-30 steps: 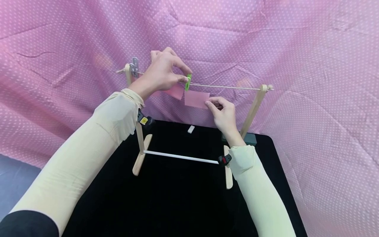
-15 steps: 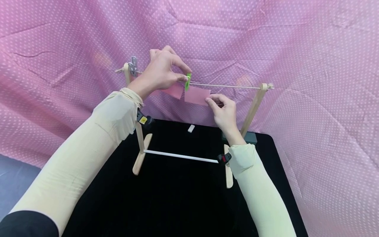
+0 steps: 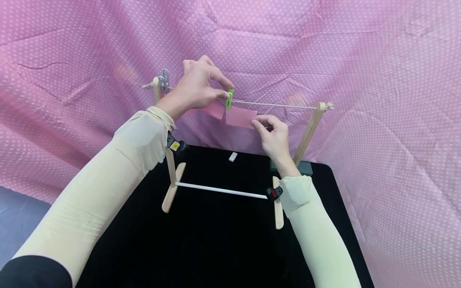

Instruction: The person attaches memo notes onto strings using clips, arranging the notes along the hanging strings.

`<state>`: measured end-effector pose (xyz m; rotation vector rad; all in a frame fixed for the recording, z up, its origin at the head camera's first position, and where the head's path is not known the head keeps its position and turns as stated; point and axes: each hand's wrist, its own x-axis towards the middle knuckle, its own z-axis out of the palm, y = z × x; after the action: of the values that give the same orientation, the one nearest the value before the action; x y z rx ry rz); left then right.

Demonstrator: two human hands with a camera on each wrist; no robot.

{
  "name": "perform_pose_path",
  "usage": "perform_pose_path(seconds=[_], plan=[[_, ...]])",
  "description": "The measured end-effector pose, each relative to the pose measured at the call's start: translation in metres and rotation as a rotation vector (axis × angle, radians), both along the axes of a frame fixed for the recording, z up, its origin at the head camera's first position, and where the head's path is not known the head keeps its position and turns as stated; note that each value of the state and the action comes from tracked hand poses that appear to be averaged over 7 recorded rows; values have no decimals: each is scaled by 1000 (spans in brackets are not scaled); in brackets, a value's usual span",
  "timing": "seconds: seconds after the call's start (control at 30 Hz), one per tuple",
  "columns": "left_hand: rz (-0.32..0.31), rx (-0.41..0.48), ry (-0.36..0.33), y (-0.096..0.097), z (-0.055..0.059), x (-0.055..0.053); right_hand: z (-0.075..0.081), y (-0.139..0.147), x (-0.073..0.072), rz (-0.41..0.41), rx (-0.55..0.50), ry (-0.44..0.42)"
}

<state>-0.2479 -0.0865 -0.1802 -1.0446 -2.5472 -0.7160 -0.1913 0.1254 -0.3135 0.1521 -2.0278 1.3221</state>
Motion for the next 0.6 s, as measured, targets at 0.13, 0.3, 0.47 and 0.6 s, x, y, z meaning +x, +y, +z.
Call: perform_pose_path(seconds=[0.13,0.3,0.47,0.6], plan=[[8,8,-9,3,1,5,-3,6,6,9,40,-25],[22,21,-15,6,1,12,-2,13,9,27,40,-23],[39,31,-17,9,2,19,2,17,12,33,35,-24],[31,26,-26,7,4,13,5,12,11,27,23,-33]])
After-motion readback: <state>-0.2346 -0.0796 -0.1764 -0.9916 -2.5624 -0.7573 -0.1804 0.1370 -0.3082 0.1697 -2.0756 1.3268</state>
